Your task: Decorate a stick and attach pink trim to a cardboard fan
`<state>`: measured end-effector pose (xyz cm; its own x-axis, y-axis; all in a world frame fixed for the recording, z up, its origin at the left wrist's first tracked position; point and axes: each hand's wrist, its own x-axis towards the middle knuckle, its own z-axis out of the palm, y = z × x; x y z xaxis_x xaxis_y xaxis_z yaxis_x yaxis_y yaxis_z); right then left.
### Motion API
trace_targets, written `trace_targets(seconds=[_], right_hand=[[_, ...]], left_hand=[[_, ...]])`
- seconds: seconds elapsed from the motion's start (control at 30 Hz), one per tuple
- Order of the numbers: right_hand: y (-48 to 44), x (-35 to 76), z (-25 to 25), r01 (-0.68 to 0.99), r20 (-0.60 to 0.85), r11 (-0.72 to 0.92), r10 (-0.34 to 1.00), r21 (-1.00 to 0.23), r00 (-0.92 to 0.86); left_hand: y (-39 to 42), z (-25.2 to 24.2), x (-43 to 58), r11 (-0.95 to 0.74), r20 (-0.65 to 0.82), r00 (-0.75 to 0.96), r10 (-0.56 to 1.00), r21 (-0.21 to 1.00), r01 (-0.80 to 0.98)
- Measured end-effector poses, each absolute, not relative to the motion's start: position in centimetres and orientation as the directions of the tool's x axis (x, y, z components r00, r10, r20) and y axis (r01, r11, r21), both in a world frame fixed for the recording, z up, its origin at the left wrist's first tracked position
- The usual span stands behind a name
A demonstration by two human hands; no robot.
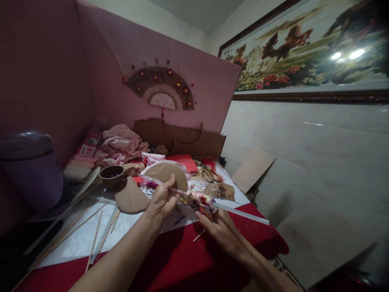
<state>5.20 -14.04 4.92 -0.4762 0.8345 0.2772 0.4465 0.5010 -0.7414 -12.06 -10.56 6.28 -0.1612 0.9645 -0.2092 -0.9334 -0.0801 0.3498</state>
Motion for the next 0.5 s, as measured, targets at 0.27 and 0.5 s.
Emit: trace_targets(seconds=[0.27,0.5], right_hand=[[-14.31,5.11,5.51,0.484,0.254,0.492,0.842,-0.724,-0.476],[-14.30,5.23,5.63,0.488,0.278,0.521,0.829,-0.701,-0.486]], left_hand=[[-10.69,6.23,-11.97,-0.096,-0.218,-0.173,0.960,0.325,-0.941],[-10.78,6.22,-11.89,-0.086,-0.206,-0.158,0.966,0.319,-0.944]])
